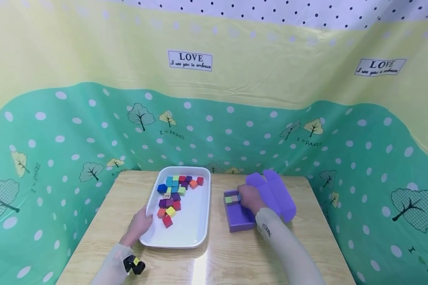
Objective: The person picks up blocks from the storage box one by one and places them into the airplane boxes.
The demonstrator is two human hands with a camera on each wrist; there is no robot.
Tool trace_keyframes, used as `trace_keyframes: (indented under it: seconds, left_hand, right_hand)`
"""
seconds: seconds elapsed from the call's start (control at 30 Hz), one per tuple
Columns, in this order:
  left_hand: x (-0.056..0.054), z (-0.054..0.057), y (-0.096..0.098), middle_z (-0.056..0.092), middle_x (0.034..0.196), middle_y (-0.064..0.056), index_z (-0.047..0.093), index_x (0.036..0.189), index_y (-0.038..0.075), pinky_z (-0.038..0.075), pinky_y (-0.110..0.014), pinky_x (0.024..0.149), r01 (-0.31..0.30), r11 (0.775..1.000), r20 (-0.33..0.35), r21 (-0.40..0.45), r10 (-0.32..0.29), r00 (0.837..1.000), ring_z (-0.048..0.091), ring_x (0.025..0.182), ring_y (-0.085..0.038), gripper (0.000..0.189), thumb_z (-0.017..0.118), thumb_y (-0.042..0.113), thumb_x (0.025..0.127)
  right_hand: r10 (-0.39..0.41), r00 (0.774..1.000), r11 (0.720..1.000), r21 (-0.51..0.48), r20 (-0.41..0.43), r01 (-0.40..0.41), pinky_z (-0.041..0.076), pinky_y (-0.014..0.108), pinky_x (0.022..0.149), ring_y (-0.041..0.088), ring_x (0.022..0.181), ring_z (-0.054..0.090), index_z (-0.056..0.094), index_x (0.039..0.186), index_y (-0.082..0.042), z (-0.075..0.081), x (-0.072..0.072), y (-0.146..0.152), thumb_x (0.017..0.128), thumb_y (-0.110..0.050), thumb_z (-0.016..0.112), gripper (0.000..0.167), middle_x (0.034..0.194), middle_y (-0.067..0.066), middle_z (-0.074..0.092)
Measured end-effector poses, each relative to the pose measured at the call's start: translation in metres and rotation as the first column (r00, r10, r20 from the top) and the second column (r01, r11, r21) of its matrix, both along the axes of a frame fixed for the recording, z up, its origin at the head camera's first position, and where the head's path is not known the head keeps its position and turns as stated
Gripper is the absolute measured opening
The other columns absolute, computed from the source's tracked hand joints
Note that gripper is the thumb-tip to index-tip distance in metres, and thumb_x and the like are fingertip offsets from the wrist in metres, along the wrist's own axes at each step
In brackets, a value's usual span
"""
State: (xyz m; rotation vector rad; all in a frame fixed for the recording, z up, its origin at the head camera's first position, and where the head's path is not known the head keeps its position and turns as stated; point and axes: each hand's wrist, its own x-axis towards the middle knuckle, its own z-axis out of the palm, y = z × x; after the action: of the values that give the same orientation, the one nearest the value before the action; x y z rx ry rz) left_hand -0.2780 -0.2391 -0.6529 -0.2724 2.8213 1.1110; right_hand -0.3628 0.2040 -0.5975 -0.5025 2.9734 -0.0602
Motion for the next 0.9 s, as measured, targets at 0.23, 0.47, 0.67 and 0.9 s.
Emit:
trace_keyframes:
  seconds: [0.23, 0.47, 0.67, 0.9]
  left_hand:
    - [0.000, 0.000, 0.001, 0.052, 0.131, -0.031, 0.037, 0.144, -0.005, 0.052, -0.054, 0.089, -0.007, 1.000, 0.003, 0.010, 0.007, 1.000, 0.057, 0.111, -0.044, 0.051, 0.049, 0.008, 0.096]
    - [-0.001, 0.001, 0.000, 0.051, 0.132, -0.031, 0.037, 0.144, -0.005, 0.052, -0.054, 0.089, -0.004, 1.000, -0.001, 0.005, 0.004, 1.000, 0.058, 0.111, -0.044, 0.051, 0.048, 0.008, 0.096]
    - [-0.001, 0.002, 0.000, 0.052, 0.131, -0.031, 0.037, 0.143, -0.005, 0.052, -0.053, 0.089, -0.002, 1.000, 0.005, 0.007, 0.002, 1.000, 0.058, 0.111, -0.043, 0.050, 0.048, 0.009, 0.096]
    - [-0.003, 0.000, -0.002, 0.053, 0.130, -0.031, 0.038, 0.143, -0.005, 0.053, -0.052, 0.088, -0.012, 1.000, 0.017, 0.004, 0.011, 1.000, 0.059, 0.110, -0.043, 0.049, 0.048, 0.010, 0.097]
  right_hand:
    - [0.032, 0.997, 0.999, 0.006, -0.064, -0.032, 0.054, 0.041, 0.065, 0.023, 0.073, 0.060, 0.069, 0.100, -0.008, -0.007, 0.003, 0.004, 0.075, -0.007, 0.075, 0.025, 0.090, 0.007, 0.062]
    - [0.028, 0.997, 1.000, -0.001, -0.068, -0.028, 0.055, 0.042, 0.065, 0.026, 0.076, 0.061, 0.071, 0.107, -0.008, -0.010, 0.004, 0.005, 0.076, -0.011, 0.077, 0.032, 0.100, 0.010, 0.062]
    - [0.016, 0.998, 1.000, 0.013, -0.061, -0.015, 0.056, 0.038, 0.064, 0.023, 0.074, 0.060, 0.072, 0.105, -0.007, -0.015, 0.002, 0.005, 0.078, -0.013, 0.077, 0.028, 0.101, 0.008, 0.061]
    - [0.020, 0.996, 1.000, -0.015, -0.088, -0.021, 0.055, 0.037, 0.062, 0.022, 0.072, 0.060, 0.073, 0.096, -0.005, -0.014, 0.003, 0.006, 0.077, -0.012, 0.077, 0.020, 0.096, 0.008, 0.060]
